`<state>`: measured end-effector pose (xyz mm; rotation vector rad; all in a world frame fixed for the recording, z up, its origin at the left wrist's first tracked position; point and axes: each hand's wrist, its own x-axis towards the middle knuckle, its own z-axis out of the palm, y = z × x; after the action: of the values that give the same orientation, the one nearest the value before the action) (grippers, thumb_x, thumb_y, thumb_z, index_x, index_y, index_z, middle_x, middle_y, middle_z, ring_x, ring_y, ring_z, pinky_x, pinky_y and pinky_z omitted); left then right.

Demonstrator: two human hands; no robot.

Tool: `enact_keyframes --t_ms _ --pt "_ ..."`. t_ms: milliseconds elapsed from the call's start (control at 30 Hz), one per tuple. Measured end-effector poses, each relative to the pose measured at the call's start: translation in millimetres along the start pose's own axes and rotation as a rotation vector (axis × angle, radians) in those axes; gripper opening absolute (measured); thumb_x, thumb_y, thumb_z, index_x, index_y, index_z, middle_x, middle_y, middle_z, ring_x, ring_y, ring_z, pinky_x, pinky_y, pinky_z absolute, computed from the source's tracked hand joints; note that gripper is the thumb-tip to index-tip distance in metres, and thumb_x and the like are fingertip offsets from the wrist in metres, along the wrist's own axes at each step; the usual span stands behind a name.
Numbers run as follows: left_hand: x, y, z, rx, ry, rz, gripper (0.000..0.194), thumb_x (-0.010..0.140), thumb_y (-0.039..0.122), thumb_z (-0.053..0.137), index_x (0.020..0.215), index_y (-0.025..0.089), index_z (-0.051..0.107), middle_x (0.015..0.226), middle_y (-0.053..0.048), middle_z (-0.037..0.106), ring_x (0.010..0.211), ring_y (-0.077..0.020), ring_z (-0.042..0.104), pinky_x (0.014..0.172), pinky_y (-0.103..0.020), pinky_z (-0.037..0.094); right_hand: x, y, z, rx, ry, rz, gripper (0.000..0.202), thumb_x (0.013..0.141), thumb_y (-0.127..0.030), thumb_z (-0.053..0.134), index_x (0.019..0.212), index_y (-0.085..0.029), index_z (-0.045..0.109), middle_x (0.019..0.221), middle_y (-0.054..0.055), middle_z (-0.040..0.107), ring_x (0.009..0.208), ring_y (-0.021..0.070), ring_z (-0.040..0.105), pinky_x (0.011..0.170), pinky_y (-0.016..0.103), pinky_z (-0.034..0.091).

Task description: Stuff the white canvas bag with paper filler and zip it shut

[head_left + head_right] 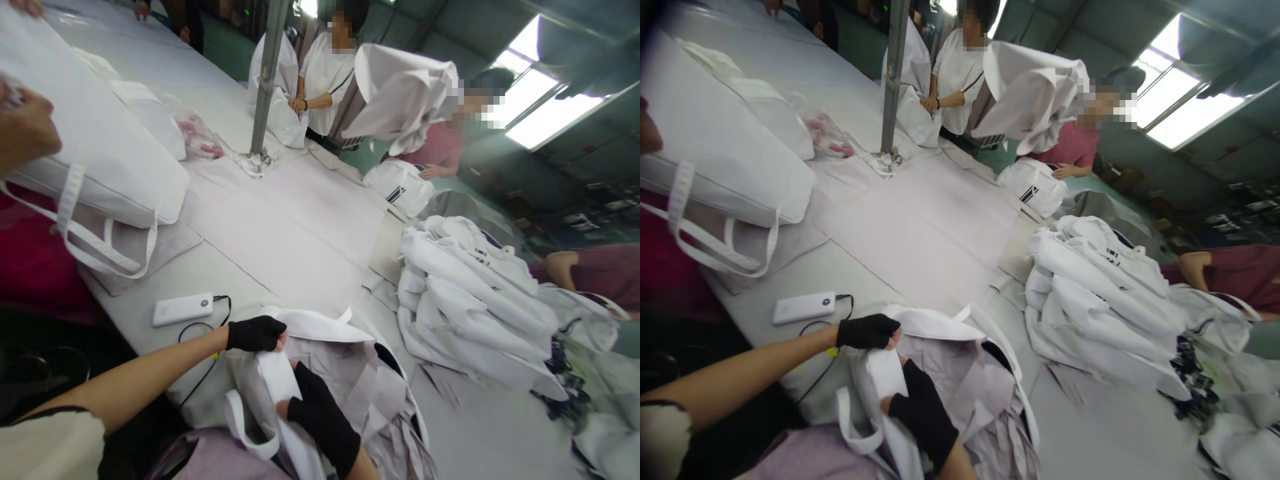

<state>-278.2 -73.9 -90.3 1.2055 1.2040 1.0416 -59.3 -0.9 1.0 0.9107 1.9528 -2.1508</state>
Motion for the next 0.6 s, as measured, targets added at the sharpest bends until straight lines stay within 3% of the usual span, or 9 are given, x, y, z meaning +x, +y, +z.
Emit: enact_keyframes --t_ms 100,233,300,367,433,467,533,600 --pt "-1.4 13.0 1.3 0.12 -0.036 -0.013 0.01 0.081 0.021 0.058 0.08 0.015 0.067 0.074 -0.001 0.062 0.073 -0.0152 0.056 0.066 -0.024 0.042 -44.3 5.6 -12.3 -0.227 0.047 0.099 0.048 0.065 -0.022 0.067 0.113 -0.028 0.068 0.104 0.002 0.071 0.093 0.0249 0.065 0.081 0.034 0.052" --pt "-1.8 50.9 19.3 0.463 -0.106 0.192 0.024 0.077 0.042 0.07 0.081 0.019 0.07 0.081 -0.002 0.066 0.083 -0.0202 0.059 0.077 -0.029 0.041 -106.6 57.3 -4.0 -0.599 0.417 0.169 0.048 0.062 -0.029 0.073 0.109 -0.027 0.072 0.099 0.004 0.073 0.089 0.0252 0.068 0.074 0.031 0.053" --pt "-3.4 65.0 38.5 0.544 -0.199 0.301 0.028 0.077 0.048 0.069 0.085 0.02 0.07 0.083 -0.003 0.067 0.085 -0.0205 0.061 0.078 -0.029 0.041 -122.9 84.9 10.0 -0.726 0.602 0.105 0.04 0.067 -0.032 0.07 0.107 -0.027 0.073 0.1 0.006 0.073 0.091 0.0258 0.068 0.076 0.032 0.054" --pt "-7.4 70.1 60.0 0.57 -0.311 0.304 0.022 0.082 0.042 0.064 0.087 0.021 0.069 0.08 -0.001 0.067 0.078 -0.0182 0.062 0.07 -0.026 0.041 -129.0 100.2 19.2 -0.783 0.668 -0.01 0.028 0.072 -0.036 0.068 0.097 -0.025 0.075 0.091 0.006 0.074 0.084 0.025 0.069 0.073 0.032 0.055" --pt "-11.9 70.0 77.2 0.651 -0.356 0.277 0.014 0.083 0.033 0.062 0.078 0.02 0.068 0.071 0.0 0.065 0.067 -0.0154 0.061 0.059 -0.025 0.038 -134.4 101.0 15.0 -0.744 0.712 -0.112 0.023 0.077 -0.043 0.064 0.085 -0.024 0.075 0.076 0.004 0.073 0.072 0.0214 0.068 0.064 0.029 0.055" --pt "-12.9 70.7 82.9 0.682 -0.335 0.279 0.014 0.083 0.03 0.061 0.075 0.02 0.066 0.068 0.001 0.063 0.063 -0.0144 0.06 0.056 -0.024 0.038 -140.0 97.7 7.1 -0.698 0.778 -0.138 0.026 0.08 -0.045 0.061 0.083 -0.023 0.074 0.073 0.004 0.072 0.068 0.0196 0.067 0.061 0.027 0.055" --pt "-8.1 79.0 89.1 0.669 -0.2 0.318 0.012 0.086 0.028 0.059 0.082 0.02 0.067 0.077 0.0 0.065 0.069 -0.0137 0.062 0.06 -0.022 0.043 -158.9 90.8 -17.7 -0.634 1.05 -0.16 0.03 0.087 -0.046 0.054 0.089 -0.021 0.072 0.08 0.004 0.072 0.072 0.018 0.068 0.064 0.026 0.056" --pt "9.5 98.4 94.3 0.633 -0.01 0.426 0.017 0.091 0.03 0.057 0.102 0.022 0.066 0.101 -0.002 0.067 0.091 -0.0149 0.064 0.079 -0.021 0.048 -182.5 91.8 -46.6 -0.695 1.375 -0.155 0.036 0.091 -0.045 0.051 0.106 -0.018 0.068 0.102 0.008 0.072 0.093 0.021 0.068 0.079 0.032 0.059"
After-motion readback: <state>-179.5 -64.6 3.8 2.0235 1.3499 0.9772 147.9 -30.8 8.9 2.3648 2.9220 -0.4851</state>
